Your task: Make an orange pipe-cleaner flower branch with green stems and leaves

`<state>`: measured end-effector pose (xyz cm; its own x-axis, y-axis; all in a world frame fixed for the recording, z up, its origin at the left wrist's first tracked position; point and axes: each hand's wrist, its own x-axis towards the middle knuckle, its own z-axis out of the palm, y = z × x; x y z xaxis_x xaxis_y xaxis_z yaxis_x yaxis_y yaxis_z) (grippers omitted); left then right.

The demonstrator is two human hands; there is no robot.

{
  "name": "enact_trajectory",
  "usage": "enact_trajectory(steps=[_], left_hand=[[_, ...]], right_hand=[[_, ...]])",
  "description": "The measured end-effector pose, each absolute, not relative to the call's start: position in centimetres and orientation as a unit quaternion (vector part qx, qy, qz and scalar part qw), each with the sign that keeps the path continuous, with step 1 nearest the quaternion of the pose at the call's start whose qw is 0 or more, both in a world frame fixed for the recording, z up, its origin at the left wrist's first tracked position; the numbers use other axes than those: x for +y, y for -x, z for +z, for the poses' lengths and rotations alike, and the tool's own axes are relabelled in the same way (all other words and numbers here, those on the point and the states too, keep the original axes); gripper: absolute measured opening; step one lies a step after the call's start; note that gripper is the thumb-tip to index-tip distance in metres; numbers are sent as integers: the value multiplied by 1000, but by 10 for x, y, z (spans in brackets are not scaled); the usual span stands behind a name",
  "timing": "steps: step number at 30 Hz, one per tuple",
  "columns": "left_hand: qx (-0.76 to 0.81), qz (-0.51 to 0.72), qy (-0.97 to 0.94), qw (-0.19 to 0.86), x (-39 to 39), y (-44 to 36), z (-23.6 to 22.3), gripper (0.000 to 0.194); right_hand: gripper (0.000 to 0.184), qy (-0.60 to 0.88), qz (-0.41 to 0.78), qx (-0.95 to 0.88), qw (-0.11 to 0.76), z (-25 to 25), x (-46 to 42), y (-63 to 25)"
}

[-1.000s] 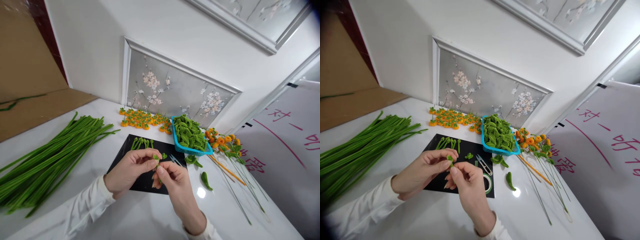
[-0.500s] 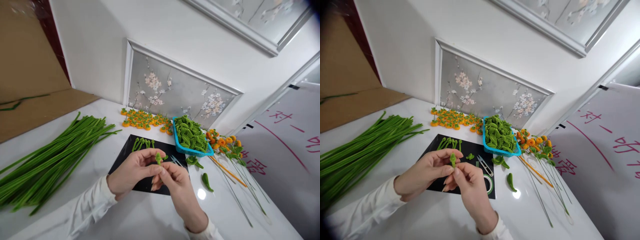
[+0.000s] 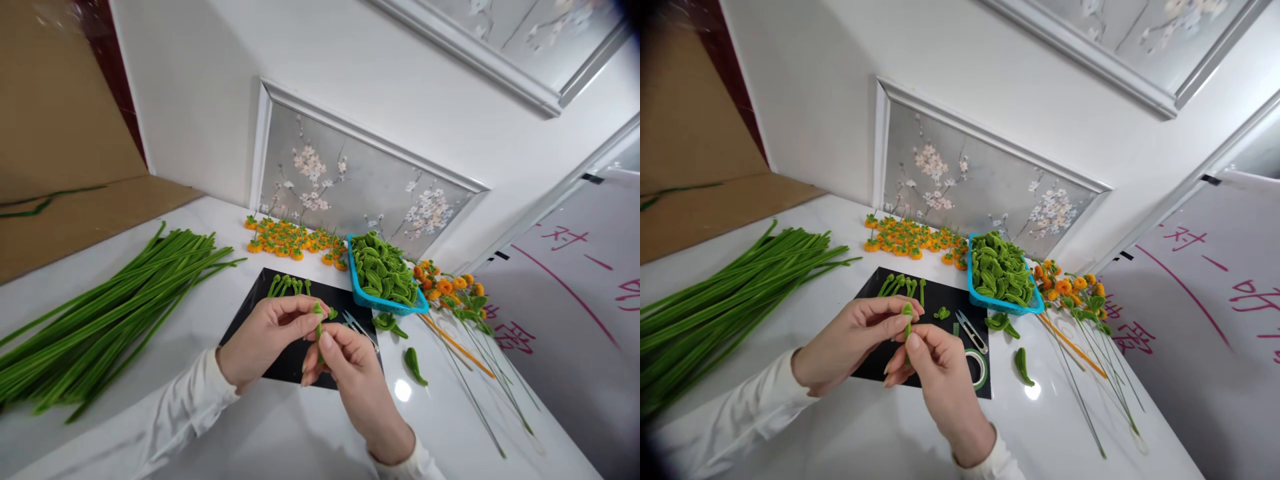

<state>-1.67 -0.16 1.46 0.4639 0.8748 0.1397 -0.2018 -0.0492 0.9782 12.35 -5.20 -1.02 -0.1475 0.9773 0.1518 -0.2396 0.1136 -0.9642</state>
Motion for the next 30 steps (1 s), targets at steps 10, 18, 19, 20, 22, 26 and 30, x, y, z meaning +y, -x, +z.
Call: enact_trajectory(steps=[10, 18, 19, 20, 22, 26, 30], left_hand=[[241, 408, -513, 715, -5, 14, 13, 22], [219, 381, -536, 721, -6, 15, 13, 35], [218, 375, -535, 725, -6, 15, 12, 38], [222, 369, -532, 729, -6, 14, 11, 38], [235, 363, -524, 734, -5, 13, 9, 33], [265, 362, -520, 726, -4, 12, 6, 27], [271, 392, -519, 710, -1, 11, 2, 22]], right_hand=[[32, 406, 476, -575, 527, -6, -52, -121], [32, 382, 514, -537, 549, -11, -49, -120], [32, 370, 533, -521, 554, -13, -48, -120], [32, 359, 551, -508, 556, -14, -48, -121], [33, 341, 578, -494, 552, -16, -46, -120], [34, 336, 591, -499, 537, -17, -45, -118], [29, 368, 552, -530, 528, -17, -43, -116]])
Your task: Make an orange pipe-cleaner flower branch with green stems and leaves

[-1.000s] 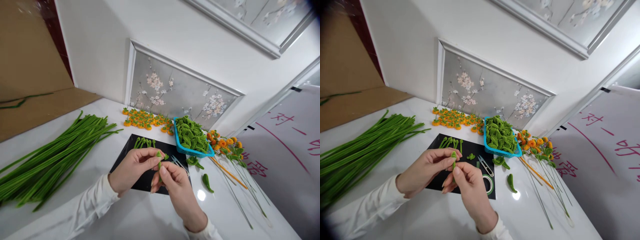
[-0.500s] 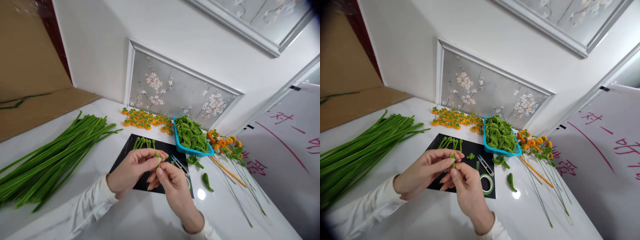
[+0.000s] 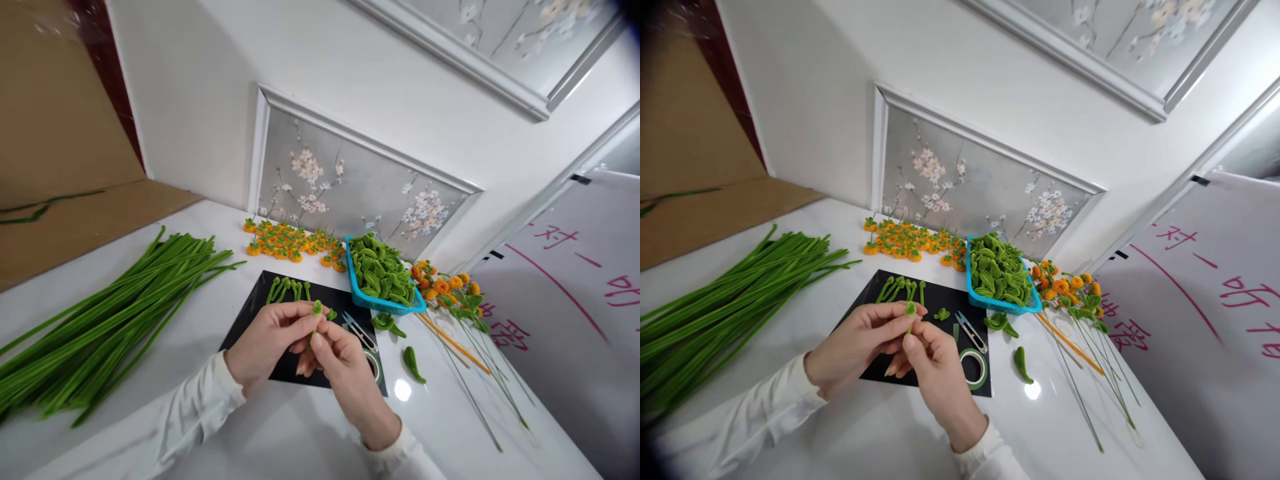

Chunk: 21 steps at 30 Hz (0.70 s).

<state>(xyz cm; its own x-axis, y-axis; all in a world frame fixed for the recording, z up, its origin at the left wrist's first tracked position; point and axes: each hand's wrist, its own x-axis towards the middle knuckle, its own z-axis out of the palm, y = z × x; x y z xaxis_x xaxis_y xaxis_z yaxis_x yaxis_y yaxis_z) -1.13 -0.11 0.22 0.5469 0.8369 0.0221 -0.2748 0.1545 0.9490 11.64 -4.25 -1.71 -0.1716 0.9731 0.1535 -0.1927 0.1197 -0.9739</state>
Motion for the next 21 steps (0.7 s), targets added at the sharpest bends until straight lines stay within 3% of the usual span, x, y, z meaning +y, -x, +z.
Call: enact_trajectory(steps=[7, 14, 21], left_hand=[[302, 427, -483, 702, -1, 4, -9, 23], [367, 456, -522, 620, -10, -7, -28, 24], [378, 427, -587, 575, -22, -12, -37, 13]], right_hand=[[33, 440, 510, -517, 529, -29, -35, -118], [27, 502, 441, -455, 588, -36, -19, -136], [18, 607, 278, -545, 507, -37, 9, -143]])
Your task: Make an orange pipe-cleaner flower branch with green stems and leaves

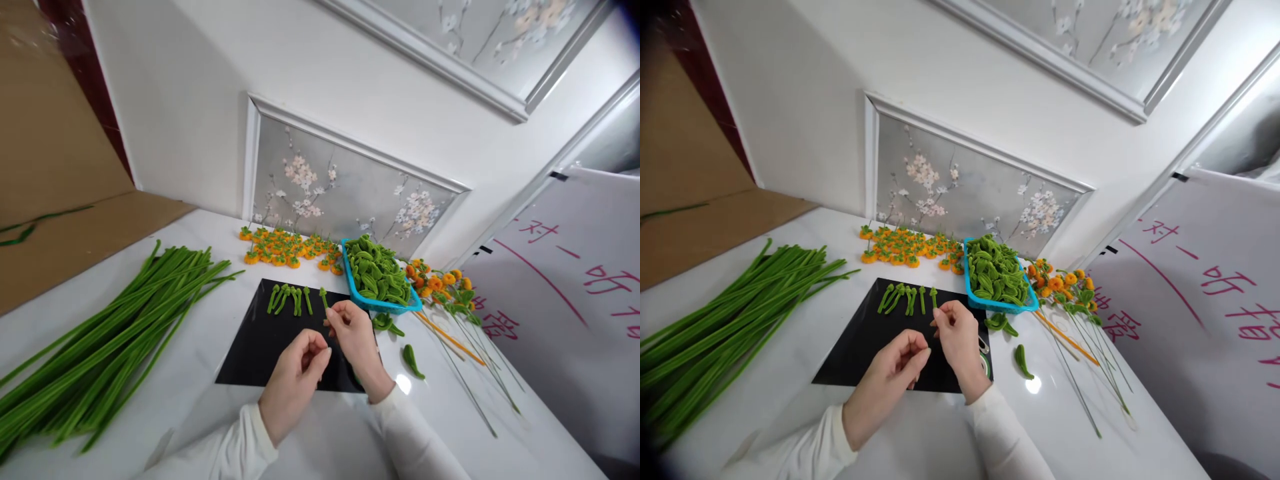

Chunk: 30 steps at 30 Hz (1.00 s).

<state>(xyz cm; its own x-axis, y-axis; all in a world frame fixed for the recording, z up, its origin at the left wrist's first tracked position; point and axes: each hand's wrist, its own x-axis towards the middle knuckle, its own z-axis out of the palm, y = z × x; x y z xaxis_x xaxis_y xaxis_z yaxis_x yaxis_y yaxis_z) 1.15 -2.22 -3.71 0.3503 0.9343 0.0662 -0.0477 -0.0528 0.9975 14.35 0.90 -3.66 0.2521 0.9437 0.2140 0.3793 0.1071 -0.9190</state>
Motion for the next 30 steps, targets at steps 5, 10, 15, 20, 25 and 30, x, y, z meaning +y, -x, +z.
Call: enact_trajectory(steps=[5, 10, 15, 20, 25, 30], left_hand=[[373, 433, -610, 549, -23, -10, -40, 13], [373, 421, -622, 545, -23, -10, -48, 11], [377, 423, -602, 562, -21, -9, -49, 14], [437, 480, -509, 566, 4, -1, -48, 23], [479, 507, -514, 499, 40, 14, -48, 30], [526, 516, -574, 357, 75, 43, -42, 26]], right_hand=[[10, 641, 243, -567, 457, -37, 33, -140], [9, 681, 186, -572, 418, -38, 48, -134], [11, 698, 137, -578, 400, -41, 55, -132], [12, 668, 151, -614, 392, -41, 44, -131], [10, 704, 115, -607, 350, -40, 38, -130], [12, 745, 56, -600, 286, -37, 47, -125]])
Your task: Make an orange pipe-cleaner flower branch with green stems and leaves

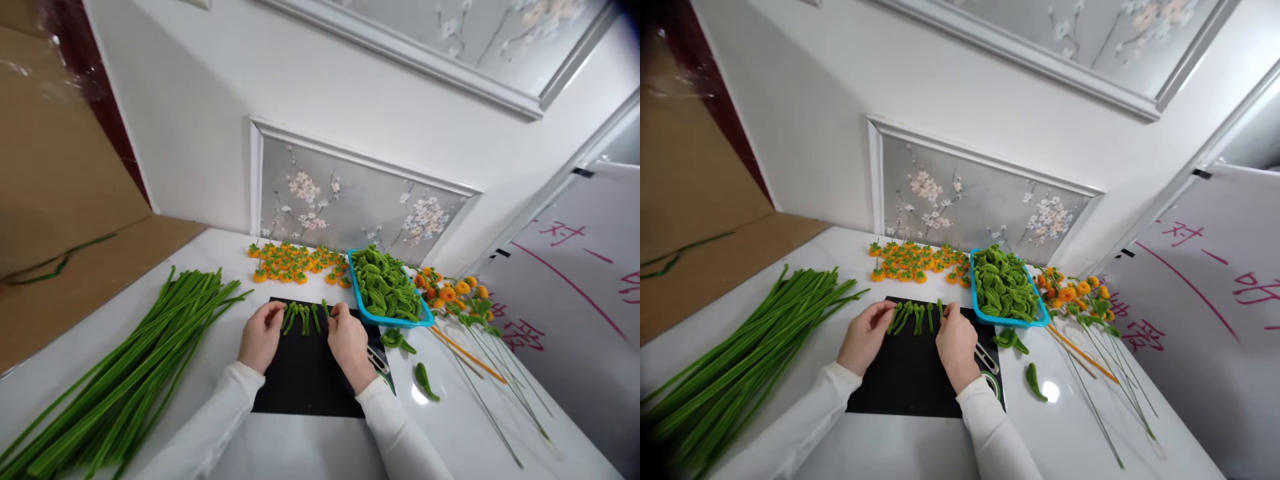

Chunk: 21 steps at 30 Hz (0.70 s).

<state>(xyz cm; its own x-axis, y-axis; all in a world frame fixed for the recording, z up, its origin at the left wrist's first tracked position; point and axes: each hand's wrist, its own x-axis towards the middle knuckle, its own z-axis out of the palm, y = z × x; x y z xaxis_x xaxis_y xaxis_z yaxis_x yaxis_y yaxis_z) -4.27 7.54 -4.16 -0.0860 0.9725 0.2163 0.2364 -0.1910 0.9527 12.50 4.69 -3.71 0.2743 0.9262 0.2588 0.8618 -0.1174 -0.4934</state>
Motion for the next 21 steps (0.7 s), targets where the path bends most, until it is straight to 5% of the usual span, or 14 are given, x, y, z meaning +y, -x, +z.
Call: enact_trajectory(steps=[12, 21], left_hand=[[506, 386, -744, 205, 84, 52, -48, 15], [428, 342, -826, 130, 80, 47, -43, 34]], right_hand=[[12, 734, 16, -645, 211, -34, 43, -113], [23, 714, 9, -666, 216, -22, 27, -117]])
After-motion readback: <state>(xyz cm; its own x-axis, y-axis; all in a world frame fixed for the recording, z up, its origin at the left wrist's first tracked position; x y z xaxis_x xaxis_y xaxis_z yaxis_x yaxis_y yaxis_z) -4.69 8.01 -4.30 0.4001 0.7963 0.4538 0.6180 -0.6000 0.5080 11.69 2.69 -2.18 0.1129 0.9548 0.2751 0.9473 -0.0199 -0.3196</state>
